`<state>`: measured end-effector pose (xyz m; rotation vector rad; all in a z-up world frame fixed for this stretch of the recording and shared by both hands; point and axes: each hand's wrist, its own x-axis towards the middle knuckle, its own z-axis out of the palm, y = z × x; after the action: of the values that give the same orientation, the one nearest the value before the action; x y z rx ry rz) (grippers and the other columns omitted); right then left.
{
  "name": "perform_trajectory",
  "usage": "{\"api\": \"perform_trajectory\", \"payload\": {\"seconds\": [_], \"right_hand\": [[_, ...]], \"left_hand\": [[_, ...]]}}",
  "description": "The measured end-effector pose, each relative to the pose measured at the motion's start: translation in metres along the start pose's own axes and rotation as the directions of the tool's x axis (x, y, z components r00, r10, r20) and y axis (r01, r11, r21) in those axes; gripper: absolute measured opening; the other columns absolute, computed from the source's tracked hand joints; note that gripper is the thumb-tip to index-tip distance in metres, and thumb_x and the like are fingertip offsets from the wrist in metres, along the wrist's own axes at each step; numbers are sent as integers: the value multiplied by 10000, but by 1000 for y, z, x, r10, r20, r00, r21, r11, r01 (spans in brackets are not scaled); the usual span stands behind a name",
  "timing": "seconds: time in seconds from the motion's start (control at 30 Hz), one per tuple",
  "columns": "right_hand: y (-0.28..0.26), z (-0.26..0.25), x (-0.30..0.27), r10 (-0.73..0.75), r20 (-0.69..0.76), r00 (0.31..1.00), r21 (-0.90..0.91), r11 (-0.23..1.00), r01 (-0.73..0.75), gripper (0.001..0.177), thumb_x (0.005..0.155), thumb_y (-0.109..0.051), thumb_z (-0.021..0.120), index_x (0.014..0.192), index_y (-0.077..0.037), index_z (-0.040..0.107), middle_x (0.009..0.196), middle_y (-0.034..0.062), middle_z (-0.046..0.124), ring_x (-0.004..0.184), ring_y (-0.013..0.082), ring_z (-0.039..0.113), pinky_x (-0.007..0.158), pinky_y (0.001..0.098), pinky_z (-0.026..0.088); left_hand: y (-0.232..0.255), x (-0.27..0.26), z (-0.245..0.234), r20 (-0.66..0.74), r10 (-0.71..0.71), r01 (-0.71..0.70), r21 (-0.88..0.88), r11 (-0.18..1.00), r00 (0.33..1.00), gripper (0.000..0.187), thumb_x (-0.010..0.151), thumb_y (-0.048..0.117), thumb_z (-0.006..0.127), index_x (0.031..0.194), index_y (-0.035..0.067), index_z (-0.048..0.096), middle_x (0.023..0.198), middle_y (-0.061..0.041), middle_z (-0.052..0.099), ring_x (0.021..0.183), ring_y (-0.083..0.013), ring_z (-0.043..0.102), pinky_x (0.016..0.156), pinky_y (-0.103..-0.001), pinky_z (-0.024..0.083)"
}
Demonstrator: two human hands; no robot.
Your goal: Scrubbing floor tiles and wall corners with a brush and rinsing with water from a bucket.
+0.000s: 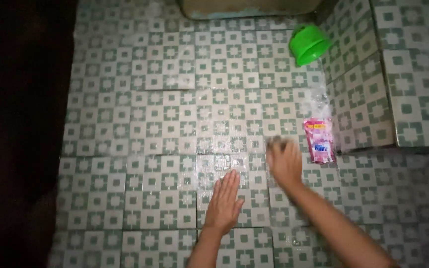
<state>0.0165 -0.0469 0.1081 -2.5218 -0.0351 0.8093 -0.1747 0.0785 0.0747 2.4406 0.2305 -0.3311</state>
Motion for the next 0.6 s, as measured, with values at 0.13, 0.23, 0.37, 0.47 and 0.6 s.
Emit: {"api": "perform_trajectory", "payload": {"seconds": [0.13, 0.23, 0.37, 0.47, 0.6], "right_hand": [[22, 37, 95, -622, -504, 599, -542, 768, 342, 335, 941, -319, 649, 1221, -145, 593, 1080, 188, 531, 954, 365, 540, 732, 487, 467], [29, 24, 92, -604, -414, 681, -490, 779, 392, 351, 992, -343, 583, 1250, -106, 576, 1149, 221, 522, 1020, 388, 522, 810, 509, 463], [37, 19, 83, -591, -398, 701, -384, 802, 458, 367, 931, -325, 650, 1230, -115, 609, 1212, 272, 528, 1046, 459, 542, 841, 560, 475], [24, 13, 66, -484, -390, 783, -299, 871, 389, 391, 964, -394, 608, 1110, -43, 516, 1311, 228, 459, 1101, 450, 542, 679, 555, 547], [19, 20, 57, -515, -426, 744, -290, 856, 427, 389, 972, -377, 597, 1165, -40, 591, 1298, 183, 563, 1156, 382, 527, 871, 524, 503]], "left_hand": [[14, -6, -13, 33, -120, 117, 81, 990, 992, 639, 1098, 345, 202, 1636, 99, -41, 1725, -64, -112, 1584, -212, -88, 1278, -420, -79], [21, -21, -19, 114, -264, 249, 136, 959, 958, 658, 1115, 368, 207, 1635, 108, -101, 1713, -58, -199, 1577, -222, -150, 1283, -433, -100], [-28, -47, 43, -525, 150, 347, 725, 595, 838, 814, 1021, 557, 218, 1652, 75, 41, 1752, -128, -9, 1604, -244, 18, 1293, -423, 31], [-32, -56, 32, -509, 203, 255, 689, 679, 836, 747, 1052, 496, 98, 1617, 30, -50, 1722, -161, -119, 1587, -282, -105, 1252, -435, -34], [-39, -66, 32, -548, 160, 342, 697, 631, 821, 841, 1018, 542, 152, 1634, 10, -61, 1720, -193, -102, 1568, -315, -70, 1254, -421, -11]]}}
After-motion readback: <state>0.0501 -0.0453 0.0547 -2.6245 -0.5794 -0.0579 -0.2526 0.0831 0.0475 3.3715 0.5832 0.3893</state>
